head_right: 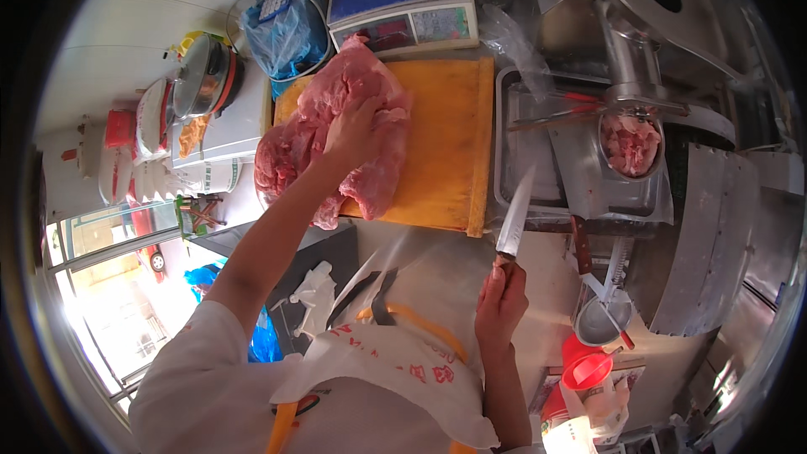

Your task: The person takes a large piece of raw meat from a plastic bag, places it on a wooden cutting board, and uses a knife to cut away fat and tissue from the surface.

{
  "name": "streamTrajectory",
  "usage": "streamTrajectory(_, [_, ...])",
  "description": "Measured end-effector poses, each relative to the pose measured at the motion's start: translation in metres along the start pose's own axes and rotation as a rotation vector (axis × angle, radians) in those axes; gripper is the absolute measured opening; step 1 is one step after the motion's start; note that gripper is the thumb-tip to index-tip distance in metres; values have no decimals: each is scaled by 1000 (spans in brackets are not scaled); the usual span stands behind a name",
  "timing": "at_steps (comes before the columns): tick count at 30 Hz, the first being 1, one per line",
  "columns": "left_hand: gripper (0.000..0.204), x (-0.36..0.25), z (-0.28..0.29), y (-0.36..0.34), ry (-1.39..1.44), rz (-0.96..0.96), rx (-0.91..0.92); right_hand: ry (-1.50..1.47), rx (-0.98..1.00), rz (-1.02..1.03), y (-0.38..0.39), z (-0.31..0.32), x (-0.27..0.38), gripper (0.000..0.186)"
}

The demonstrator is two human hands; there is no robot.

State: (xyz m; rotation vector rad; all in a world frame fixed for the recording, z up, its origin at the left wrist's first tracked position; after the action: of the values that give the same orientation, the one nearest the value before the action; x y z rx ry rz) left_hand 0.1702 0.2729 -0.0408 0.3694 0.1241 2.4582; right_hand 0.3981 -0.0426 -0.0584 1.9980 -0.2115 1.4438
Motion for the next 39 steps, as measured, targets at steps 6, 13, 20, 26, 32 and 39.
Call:
streamTrajectory(6, [26,56,-26,7,649,315,-20,103,52,29,-13,-31,-4,20])
streamTrajectory(13, [18,95,-98,28,1464,703,-23,17,163,-48,-20,-84,-18,19])
streamTrajectory(20, [17,97,-75,30,1202,564,29,80,216,-52,-29,-110,-18,20])
streamTrajectory(26, [20,112,-53,39,1091,589,-24,132,328,-233,-42,-158,-5,24])
streamTrajectory(32, [22,121,-54,39,1221,646,-93,181,427,-219,-61,-236,-11,29])
streamTrajectory(39, [18,112,-42,39,1379,739,-63,455,331,464,-76,-287,-17,27])
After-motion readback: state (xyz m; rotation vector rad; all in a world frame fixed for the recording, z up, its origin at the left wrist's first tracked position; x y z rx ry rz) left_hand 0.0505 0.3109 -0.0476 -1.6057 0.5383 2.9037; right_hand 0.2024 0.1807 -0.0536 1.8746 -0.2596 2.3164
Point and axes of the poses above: each hand's wrist, its own y-axis away from the middle knuckle, its own z-axis out of the back of the hand, x = y × z, the point moved 8 cm from there along -y, towards the middle knuckle, and after that the axes turned 14 degrees about -y, right-handed, at the moved point
